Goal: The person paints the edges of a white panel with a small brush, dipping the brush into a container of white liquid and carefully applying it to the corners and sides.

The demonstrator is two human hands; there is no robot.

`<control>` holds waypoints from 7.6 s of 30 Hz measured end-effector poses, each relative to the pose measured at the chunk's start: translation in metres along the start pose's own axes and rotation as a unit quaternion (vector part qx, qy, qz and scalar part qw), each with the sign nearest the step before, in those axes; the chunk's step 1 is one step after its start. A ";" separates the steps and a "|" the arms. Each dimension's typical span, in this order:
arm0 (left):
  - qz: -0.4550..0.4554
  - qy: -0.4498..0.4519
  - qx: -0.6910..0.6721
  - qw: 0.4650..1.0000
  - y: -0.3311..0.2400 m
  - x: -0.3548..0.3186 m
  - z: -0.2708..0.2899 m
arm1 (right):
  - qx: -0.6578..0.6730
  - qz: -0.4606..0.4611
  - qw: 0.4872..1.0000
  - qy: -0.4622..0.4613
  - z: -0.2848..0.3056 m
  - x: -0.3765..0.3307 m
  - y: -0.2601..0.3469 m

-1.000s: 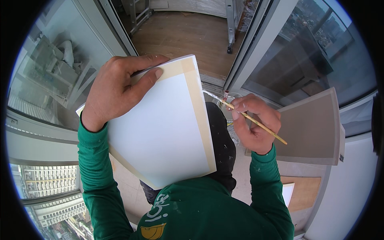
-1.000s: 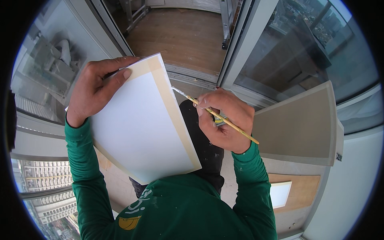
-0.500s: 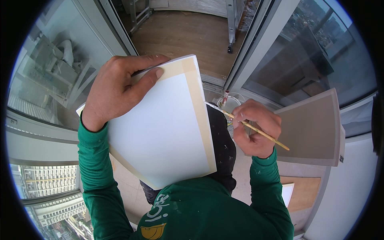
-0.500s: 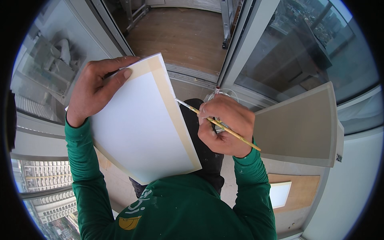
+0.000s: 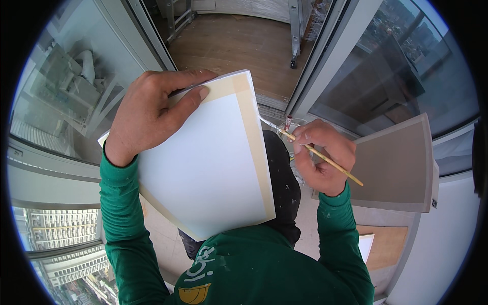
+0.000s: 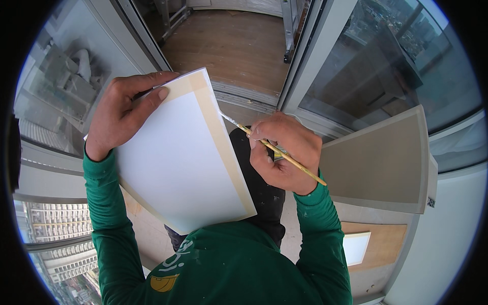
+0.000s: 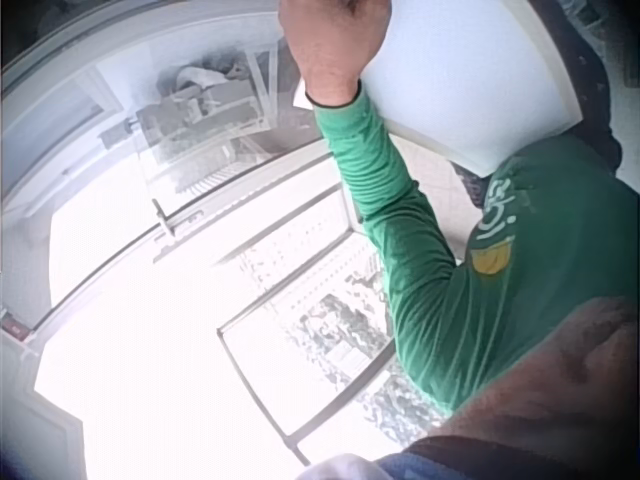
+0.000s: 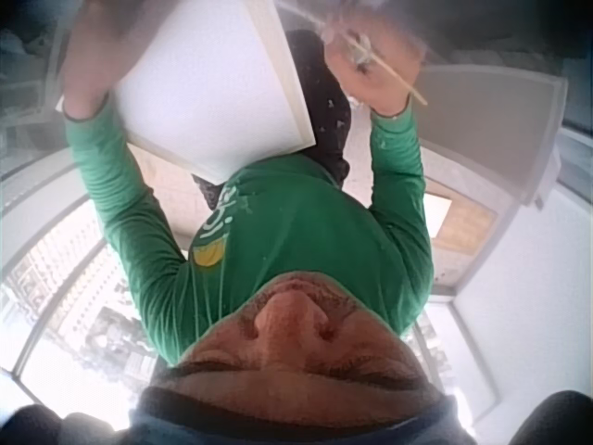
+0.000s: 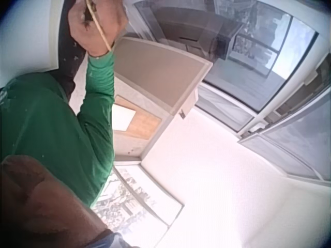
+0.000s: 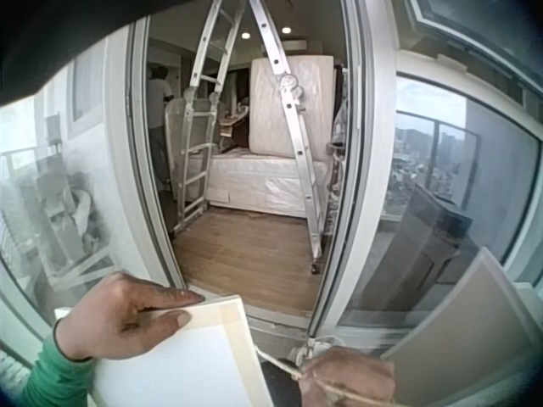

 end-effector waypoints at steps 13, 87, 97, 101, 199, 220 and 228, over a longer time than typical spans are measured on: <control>0.001 0.001 0.004 1.000 -0.001 0.001 -0.001 | -0.008 -0.022 0.999 0.036 0.006 -0.006 0.004; -0.002 0.004 0.014 1.000 0.009 0.008 -0.002 | -0.017 0.021 0.999 -0.022 -0.012 0.026 -0.017; 0.019 0.011 0.014 1.000 0.011 0.008 -0.002 | -0.022 0.022 0.999 -0.016 -0.014 0.027 -0.017; 0.009 0.007 0.018 1.000 0.013 0.009 -0.003 | -0.002 0.021 0.999 -0.044 -0.017 0.026 -0.023; 0.179 0.134 0.040 0.974 0.187 0.046 -0.079 | 0.119 -0.331 0.933 -0.073 -0.046 -0.084 -0.095; 0.189 0.069 0.115 0.973 0.214 0.035 -0.110 | 0.066 -0.357 0.921 -0.141 -0.028 -0.188 -0.048; 0.194 0.046 0.114 0.973 0.204 0.027 -0.112 | 0.034 -0.350 0.928 -0.123 -0.021 -0.208 -0.026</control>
Point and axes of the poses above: each hand's wrist, its own x-axis towards the middle knuckle, its own z-axis out of the back of the hand, y = z × x, the point moved 3 cm from there along x, towards the middle knuckle, and after that the axes turned 3 degrees about -x, right-handed, at the moved point
